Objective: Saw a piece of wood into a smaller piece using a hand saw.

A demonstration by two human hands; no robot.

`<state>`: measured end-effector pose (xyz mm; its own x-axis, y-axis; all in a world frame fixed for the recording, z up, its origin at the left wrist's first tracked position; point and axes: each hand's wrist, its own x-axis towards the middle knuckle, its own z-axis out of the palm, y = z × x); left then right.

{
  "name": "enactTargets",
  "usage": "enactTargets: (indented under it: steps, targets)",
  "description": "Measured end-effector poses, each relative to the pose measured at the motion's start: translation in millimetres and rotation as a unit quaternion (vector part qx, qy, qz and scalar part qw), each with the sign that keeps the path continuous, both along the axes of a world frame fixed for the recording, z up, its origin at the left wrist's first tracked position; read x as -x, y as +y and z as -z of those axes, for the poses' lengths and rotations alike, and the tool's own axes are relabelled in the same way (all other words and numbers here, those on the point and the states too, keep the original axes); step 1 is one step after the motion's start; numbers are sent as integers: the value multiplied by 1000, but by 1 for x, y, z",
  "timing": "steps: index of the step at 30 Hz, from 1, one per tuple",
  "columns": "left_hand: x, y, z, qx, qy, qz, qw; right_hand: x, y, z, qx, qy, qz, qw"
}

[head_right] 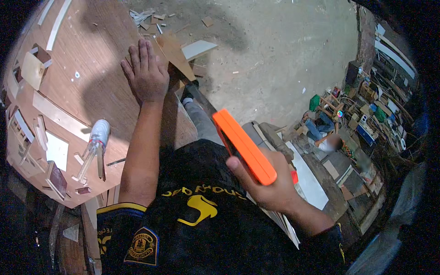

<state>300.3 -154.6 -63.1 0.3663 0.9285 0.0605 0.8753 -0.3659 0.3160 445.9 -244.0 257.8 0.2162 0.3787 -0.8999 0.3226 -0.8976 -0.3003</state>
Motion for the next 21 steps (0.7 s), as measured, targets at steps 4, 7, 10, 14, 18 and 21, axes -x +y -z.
enactTargets:
  steps: [4,7,10,14,18,21]
  targets:
    - [-13,10,-5,0,-24,0,1000,18,7,79,-56,-48,-35,997]
    - [-12,-2,-9,20,-5,9,1000,24,11,94,-89,-40,12,995]
    - [-4,1,-6,25,14,9,1000,11,10,85,-90,-62,18,994]
    - [-1,0,-12,24,9,13,1000,-9,-3,72,-183,-89,174,963]
    - [-3,2,-4,-7,-2,16,1000,-15,-19,57,-242,-68,292,923]
    - [-4,2,-1,-31,-31,7,999,-14,-56,47,-300,-49,323,896]
